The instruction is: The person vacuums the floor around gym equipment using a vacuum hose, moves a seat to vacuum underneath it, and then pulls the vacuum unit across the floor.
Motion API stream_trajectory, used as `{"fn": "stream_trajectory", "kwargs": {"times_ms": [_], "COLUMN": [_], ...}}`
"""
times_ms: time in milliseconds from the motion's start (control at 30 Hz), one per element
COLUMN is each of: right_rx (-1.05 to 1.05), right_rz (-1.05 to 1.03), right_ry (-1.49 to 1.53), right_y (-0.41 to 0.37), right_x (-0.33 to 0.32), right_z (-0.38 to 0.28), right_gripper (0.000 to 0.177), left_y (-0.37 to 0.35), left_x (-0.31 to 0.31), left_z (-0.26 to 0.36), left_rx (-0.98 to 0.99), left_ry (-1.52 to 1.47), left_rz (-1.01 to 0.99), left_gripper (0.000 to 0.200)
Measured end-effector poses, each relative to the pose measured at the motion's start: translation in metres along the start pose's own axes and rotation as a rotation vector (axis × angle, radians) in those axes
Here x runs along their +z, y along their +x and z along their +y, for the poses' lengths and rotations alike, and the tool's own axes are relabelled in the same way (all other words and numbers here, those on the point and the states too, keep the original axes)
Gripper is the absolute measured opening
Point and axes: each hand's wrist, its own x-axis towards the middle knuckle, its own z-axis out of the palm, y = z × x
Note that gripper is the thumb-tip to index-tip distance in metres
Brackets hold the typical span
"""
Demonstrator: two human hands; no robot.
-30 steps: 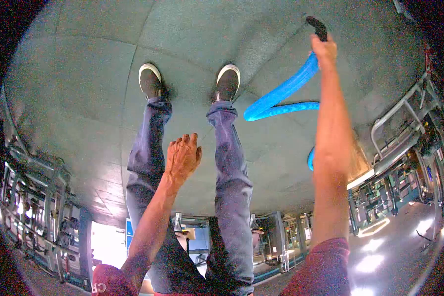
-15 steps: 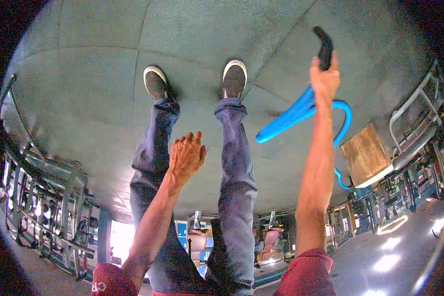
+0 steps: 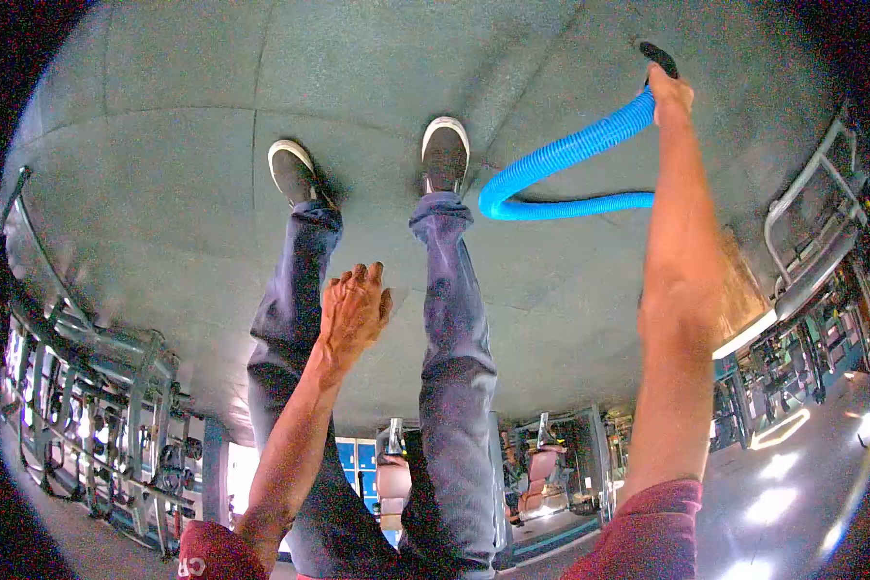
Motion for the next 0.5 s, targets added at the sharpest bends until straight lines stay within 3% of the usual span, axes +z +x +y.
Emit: {"fn": "stream_trajectory", "kwargs": {"times_ms": [100,133,233,433,500], "right_rx": [0.096,0.024,-0.016,-0.213,-0.178], "right_rz": [-0.068,-0.062,-0.184,-0.227,-0.220], "right_ry": [0.192,0.091,0.189,-0.001,-0.025], "right_y": [-0.066,-0.061,-0.102,-0.197,-0.229], "right_x": [-0.004,0.002,0.005,0.029,0.038], "right_z": [-0.020,-0.009,-0.007,-0.001,0.008], "right_gripper": [0.048,0.049,0.051,0.066,0.072], "left_y": [-0.002,-0.003,-0.009,-0.011,-0.017], "left_x": [0.003,0.005,0.009,0.010,0.014], "left_z": [-0.001,-0.001,-0.001,0.010,0.005], "left_rx": [-0.008,-0.005,0.003,0.108,0.136], "left_ry": [-0.003,-0.006,-0.002,0.033,0.100], "left_rz": [-0.010,-0.017,-0.011,-0.099,-0.097], "left_gripper": [0.030,0.030,0.030,0.031,0.032]}}
